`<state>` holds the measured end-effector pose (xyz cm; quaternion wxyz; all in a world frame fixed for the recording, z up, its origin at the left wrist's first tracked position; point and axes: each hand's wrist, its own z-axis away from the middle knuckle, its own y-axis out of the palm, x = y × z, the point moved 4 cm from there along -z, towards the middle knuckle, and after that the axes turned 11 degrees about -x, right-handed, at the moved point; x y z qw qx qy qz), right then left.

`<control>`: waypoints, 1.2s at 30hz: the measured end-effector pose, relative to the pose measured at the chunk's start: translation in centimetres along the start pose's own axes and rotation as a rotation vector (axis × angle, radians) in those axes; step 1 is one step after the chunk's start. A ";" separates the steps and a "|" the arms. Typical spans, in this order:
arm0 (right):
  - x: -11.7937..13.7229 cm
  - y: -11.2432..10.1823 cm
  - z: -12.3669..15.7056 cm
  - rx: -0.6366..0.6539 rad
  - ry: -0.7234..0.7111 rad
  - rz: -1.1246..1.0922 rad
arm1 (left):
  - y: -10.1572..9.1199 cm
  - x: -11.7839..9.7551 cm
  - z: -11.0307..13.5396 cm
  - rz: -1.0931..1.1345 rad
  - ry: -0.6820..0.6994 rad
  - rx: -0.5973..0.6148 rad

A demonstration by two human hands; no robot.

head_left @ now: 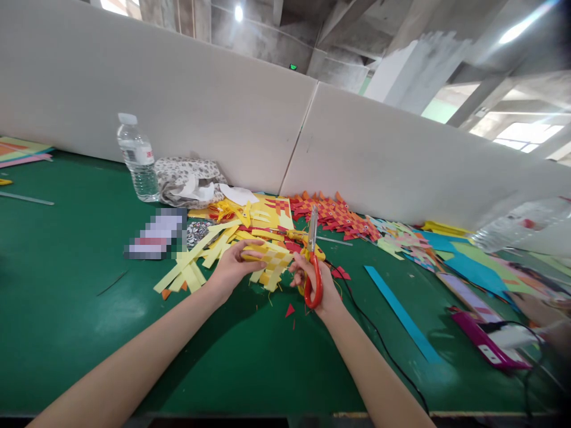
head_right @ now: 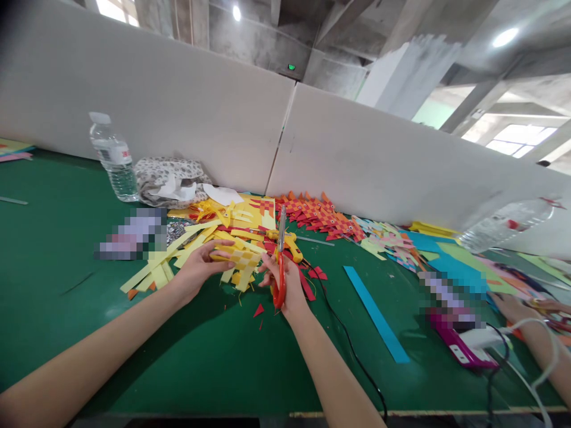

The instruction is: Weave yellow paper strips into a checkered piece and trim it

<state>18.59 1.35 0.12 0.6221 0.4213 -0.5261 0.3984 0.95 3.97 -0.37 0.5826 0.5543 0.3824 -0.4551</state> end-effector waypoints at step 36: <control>0.6 0.7 0.9 0.048 -0.035 0.054 | -0.1 0.1 0.0 0.044 -0.111 -0.105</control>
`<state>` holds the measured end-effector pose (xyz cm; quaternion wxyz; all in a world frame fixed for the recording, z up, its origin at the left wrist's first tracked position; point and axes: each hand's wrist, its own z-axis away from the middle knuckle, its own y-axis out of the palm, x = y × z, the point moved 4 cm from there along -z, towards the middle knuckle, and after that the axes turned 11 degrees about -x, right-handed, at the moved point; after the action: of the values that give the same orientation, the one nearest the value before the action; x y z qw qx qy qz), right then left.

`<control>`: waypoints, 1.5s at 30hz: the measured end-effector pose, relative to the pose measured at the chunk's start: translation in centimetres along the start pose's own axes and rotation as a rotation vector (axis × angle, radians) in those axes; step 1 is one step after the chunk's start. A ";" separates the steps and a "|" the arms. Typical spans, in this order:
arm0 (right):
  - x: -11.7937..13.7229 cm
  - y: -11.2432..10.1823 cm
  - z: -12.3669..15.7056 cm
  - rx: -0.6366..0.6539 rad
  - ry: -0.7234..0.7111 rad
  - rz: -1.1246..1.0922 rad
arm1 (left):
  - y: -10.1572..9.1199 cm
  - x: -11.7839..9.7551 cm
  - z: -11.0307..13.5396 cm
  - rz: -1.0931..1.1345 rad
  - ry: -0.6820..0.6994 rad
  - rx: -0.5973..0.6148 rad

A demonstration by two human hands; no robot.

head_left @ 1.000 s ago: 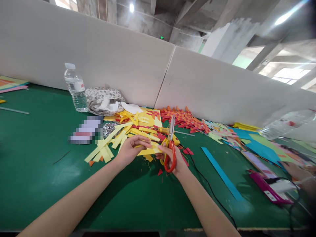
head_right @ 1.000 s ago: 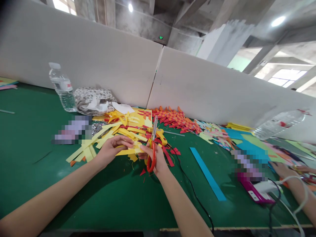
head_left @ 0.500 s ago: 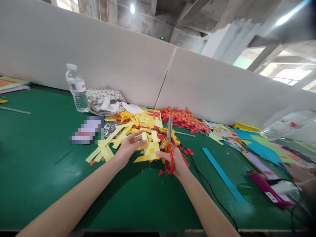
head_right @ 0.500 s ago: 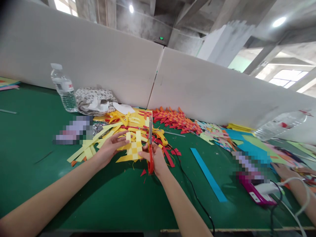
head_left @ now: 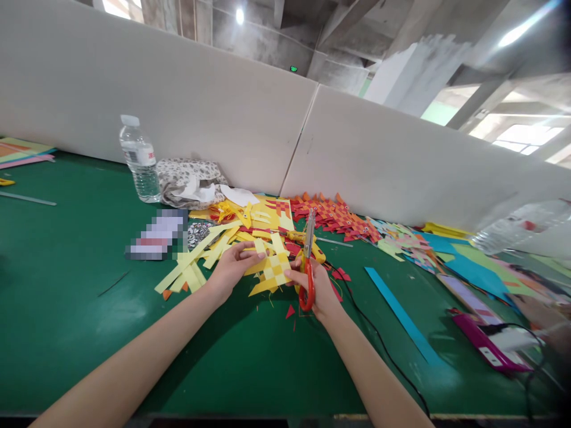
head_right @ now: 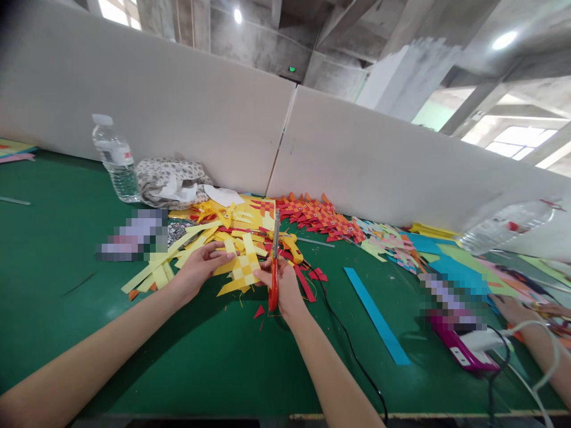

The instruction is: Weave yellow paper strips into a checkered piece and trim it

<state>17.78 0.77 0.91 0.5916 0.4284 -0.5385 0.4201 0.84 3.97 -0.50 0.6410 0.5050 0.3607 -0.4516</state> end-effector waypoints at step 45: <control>0.1 1.0 0.9 0.238 0.050 -0.049 | 2.3 -0.8 2.9 -0.132 0.135 0.552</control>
<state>16.63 0.20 1.07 0.5598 0.4979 -0.4591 0.4773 2.74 1.51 1.64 0.4233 0.6648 0.2983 -0.5385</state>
